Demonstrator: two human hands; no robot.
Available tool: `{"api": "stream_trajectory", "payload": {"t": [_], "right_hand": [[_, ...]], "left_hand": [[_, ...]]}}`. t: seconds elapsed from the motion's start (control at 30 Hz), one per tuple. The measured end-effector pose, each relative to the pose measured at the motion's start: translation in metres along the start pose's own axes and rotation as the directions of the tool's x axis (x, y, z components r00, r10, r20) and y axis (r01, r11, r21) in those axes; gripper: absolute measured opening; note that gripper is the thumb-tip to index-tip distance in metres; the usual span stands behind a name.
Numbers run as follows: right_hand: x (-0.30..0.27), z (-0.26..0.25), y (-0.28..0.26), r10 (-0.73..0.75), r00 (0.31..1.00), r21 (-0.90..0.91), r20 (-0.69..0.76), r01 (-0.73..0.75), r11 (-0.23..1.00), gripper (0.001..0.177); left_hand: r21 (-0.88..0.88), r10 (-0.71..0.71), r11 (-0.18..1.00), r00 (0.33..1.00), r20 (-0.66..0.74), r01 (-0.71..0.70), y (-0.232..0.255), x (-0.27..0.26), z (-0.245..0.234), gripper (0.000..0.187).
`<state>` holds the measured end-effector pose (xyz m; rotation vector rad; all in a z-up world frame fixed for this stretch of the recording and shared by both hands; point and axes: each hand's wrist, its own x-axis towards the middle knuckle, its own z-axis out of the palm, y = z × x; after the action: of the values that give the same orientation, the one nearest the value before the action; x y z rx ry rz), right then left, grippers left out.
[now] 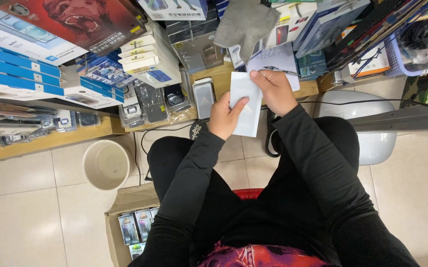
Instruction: The person is removing screen protectors from their packaging and sleeves to inspect and clean them before putting them back.
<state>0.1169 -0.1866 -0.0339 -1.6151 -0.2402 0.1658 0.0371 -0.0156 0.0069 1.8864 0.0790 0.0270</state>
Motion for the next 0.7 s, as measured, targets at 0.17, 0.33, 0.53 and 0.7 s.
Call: {"api": "stream_trajectory", "payload": {"t": [0.17, 0.33, 0.53, 0.7], "right_hand": [[-0.006, -0.008, -0.055, 0.048, 0.976, -0.022, -0.210, -0.054, 0.998, 0.033], [-0.015, -0.014, -0.082, 0.124, 0.937, 0.072, -0.328, -0.106, 0.992, 0.040], [-0.017, -0.009, -0.078, 0.057, 0.967, -0.073, -0.250, -0.077, 0.994, 0.043], [-0.010, -0.009, -0.066, 0.095, 0.984, -0.064, -0.151, -0.105, 0.992, 0.028]], "left_hand": [[0.086, -0.130, 0.988, 0.991, 0.001, 0.130, -0.044, -0.002, 0.007, 0.036], [0.340, -0.267, 0.892, 0.954, -0.137, 0.298, -0.137, 0.016, 0.018, 0.048], [0.476, -0.587, 0.593, 0.753, -0.296, 0.649, -0.255, 0.062, -0.008, 0.047], [0.520, -0.505, 0.524, 0.738, -0.448, 0.675, -0.328, 0.076, -0.013, 0.040]]}}
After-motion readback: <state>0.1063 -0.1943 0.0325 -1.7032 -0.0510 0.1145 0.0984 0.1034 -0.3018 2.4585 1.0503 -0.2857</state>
